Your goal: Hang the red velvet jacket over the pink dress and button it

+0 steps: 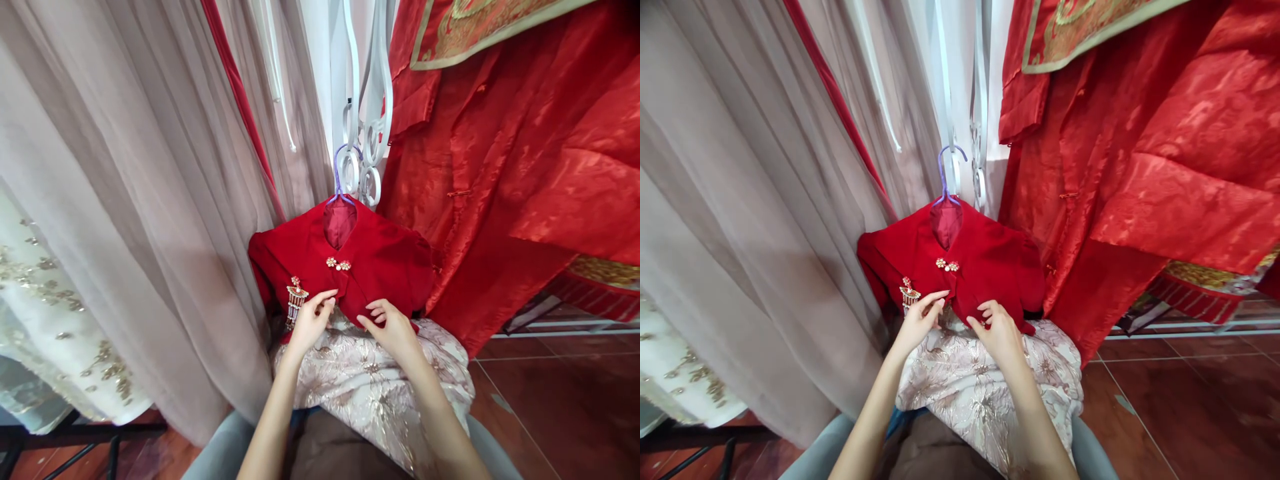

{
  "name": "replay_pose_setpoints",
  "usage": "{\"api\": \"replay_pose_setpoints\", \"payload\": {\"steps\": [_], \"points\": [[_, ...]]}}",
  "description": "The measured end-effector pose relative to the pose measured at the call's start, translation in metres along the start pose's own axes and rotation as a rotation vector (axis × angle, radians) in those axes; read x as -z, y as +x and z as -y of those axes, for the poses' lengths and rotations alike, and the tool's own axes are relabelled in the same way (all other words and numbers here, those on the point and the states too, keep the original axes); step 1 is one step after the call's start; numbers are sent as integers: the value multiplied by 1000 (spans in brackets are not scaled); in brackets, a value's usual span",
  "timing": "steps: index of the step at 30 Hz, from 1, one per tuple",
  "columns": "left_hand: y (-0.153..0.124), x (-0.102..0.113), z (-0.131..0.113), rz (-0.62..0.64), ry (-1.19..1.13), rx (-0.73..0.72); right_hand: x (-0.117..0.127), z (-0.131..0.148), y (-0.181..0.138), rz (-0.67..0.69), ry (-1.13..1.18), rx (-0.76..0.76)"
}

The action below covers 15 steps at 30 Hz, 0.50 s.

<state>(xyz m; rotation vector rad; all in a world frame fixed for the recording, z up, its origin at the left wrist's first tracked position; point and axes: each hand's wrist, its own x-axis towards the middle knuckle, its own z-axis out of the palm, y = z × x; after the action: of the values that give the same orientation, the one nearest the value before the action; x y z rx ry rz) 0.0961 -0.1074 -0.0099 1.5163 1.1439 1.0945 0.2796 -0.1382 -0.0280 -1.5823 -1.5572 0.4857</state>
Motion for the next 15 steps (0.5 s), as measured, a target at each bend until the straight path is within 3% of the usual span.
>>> {"api": "replay_pose_setpoints", "payload": {"steps": [2,4,8,10,13,15], "points": [[-6,-10,15,5,22,20,-9,-4,-3,-12,-81,10],[-12,-19,26,-57,104,-51,-15,-3,-3,-8,-114,26],[-16,-26,29,-384,506,-253,-21,2,-2,61,39,53],[-11,-24,26,-485,640,-340,-24,6,-3,135,201,35],[-2,-20,23,-521,689,-433,-35,10,-1,198,360,-25],[0,-17,24,-540,661,-450,-44,11,3,163,356,-11]]}}
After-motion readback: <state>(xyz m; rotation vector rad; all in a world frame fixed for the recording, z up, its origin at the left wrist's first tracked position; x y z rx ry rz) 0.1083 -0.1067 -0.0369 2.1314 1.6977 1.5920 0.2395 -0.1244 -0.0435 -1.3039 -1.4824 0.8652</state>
